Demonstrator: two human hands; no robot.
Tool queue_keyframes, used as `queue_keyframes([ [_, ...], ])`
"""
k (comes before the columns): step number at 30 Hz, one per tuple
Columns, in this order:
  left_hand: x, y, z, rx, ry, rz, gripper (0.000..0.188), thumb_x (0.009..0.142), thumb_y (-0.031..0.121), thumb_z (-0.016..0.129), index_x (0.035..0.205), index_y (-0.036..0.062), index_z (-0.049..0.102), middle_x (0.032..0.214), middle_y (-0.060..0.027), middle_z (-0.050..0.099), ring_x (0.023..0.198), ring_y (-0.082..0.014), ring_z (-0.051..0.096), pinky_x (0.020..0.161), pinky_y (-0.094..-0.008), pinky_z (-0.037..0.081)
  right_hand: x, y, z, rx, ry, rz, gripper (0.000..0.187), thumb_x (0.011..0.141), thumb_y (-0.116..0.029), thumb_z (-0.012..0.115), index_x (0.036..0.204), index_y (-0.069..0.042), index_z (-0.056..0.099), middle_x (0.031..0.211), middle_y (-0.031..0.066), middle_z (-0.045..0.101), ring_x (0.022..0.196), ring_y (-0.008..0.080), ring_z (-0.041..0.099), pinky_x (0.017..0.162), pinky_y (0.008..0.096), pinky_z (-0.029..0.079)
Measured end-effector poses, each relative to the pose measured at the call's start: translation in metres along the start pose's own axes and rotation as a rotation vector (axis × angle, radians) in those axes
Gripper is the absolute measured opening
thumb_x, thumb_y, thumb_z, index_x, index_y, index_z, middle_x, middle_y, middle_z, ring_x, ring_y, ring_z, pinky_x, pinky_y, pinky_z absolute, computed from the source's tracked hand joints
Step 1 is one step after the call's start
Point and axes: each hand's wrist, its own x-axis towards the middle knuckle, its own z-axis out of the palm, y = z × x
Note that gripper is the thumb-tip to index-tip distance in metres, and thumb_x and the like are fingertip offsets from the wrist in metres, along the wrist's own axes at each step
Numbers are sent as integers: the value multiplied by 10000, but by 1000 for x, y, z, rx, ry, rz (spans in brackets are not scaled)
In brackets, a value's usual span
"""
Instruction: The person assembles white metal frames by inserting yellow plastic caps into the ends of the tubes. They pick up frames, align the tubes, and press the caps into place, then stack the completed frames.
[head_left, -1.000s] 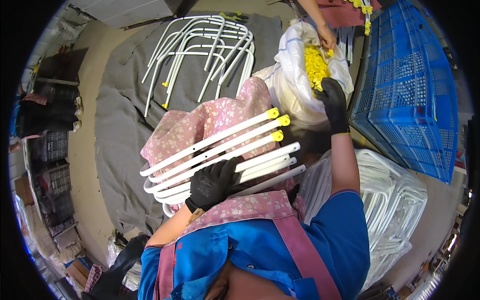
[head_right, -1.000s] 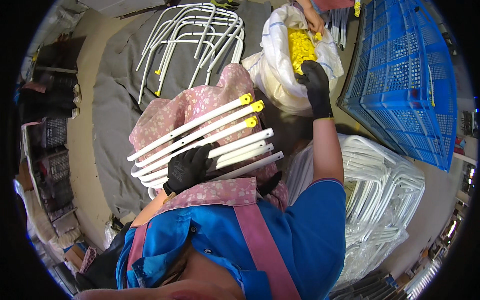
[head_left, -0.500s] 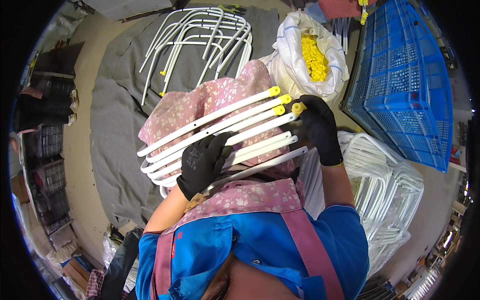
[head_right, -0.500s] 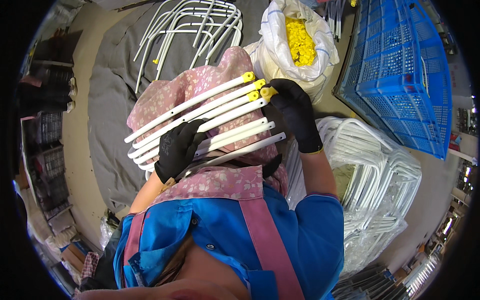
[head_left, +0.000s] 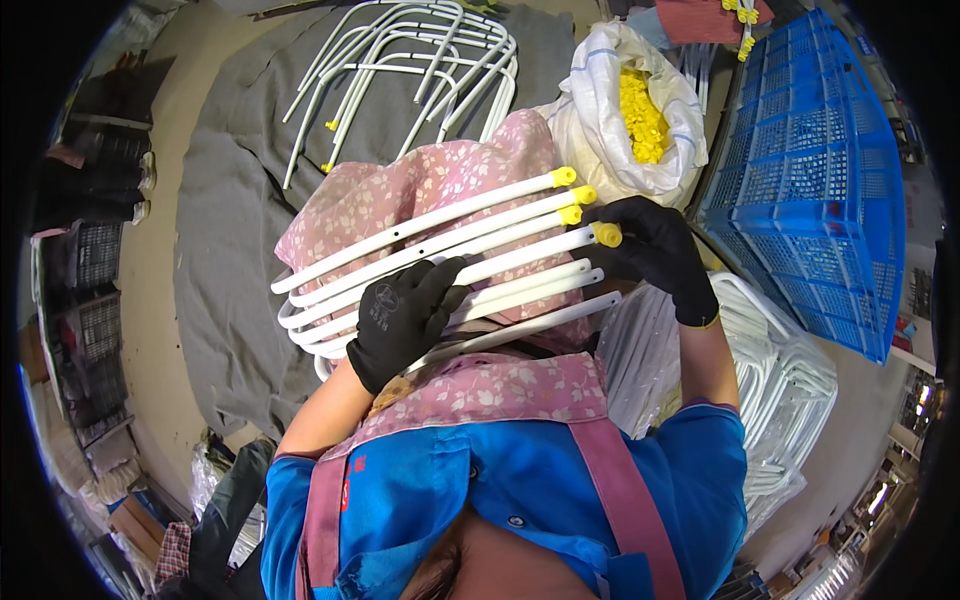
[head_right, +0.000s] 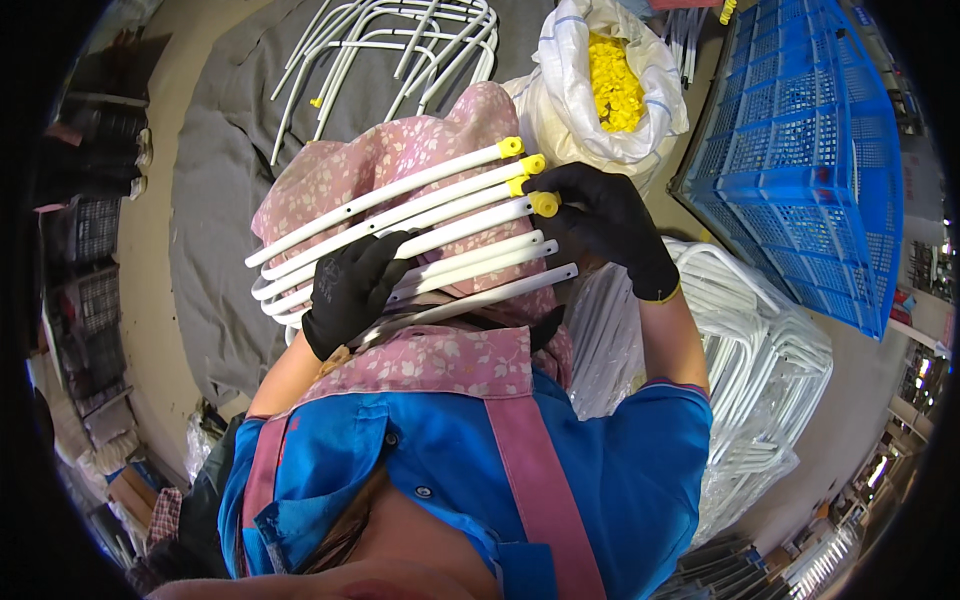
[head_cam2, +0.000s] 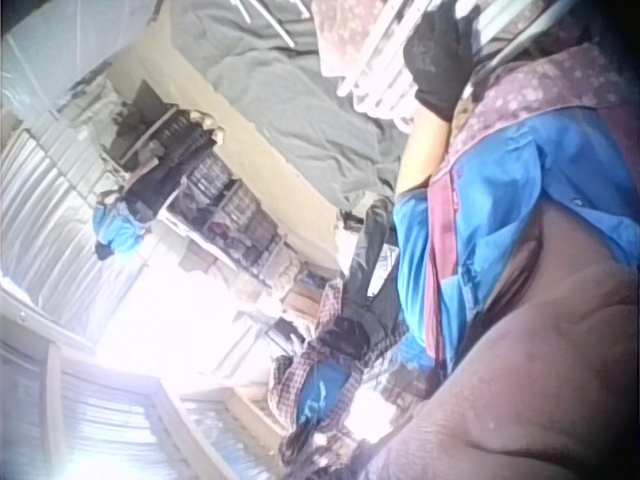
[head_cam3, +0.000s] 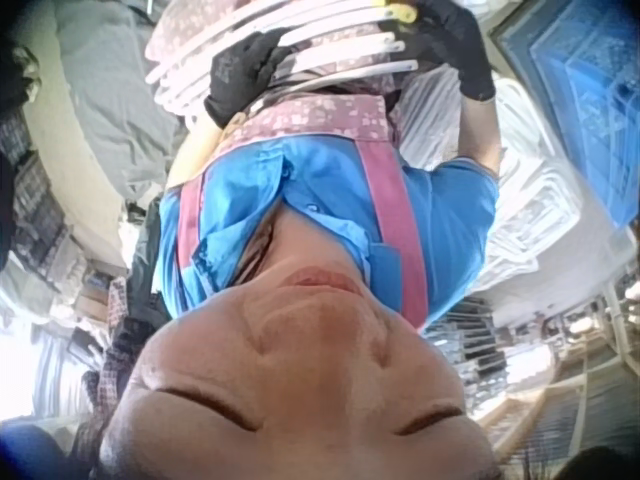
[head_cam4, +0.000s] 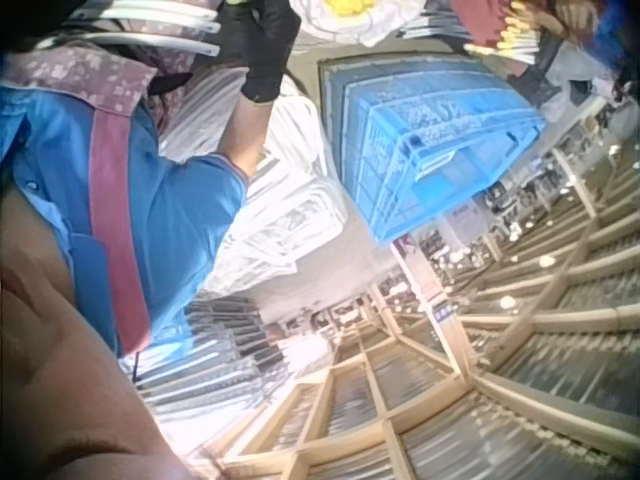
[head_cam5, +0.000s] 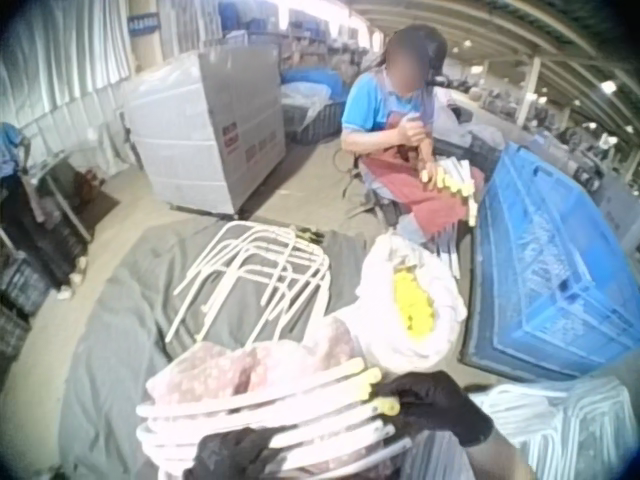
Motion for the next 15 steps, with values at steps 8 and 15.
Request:
queue_keyframes([
  [8, -5, 0, -5, 34, -115, 83, 342, 862, 257, 676, 1161, 89, 670, 983, -149, 692, 872, -352, 660, 730, -436, 520, 29, -19, 23, 43, -501, -242, 283, 861, -187, 746, 1109, -55, 710, 949, 107, 723, 836, 220, 681, 757, 330, 534],
  [15, 2, 4, -2, 57, -129, 37, 342, 860, 208, 682, 1178, 82, 665, 978, -178, 704, 785, -380, 671, 666, -450, 533, 48, -18, 34, -15, -456, -255, 324, 811, -241, 777, 605, -38, 631, 590, 124, 579, 528, 226, 553, 531, 377, 397],
])
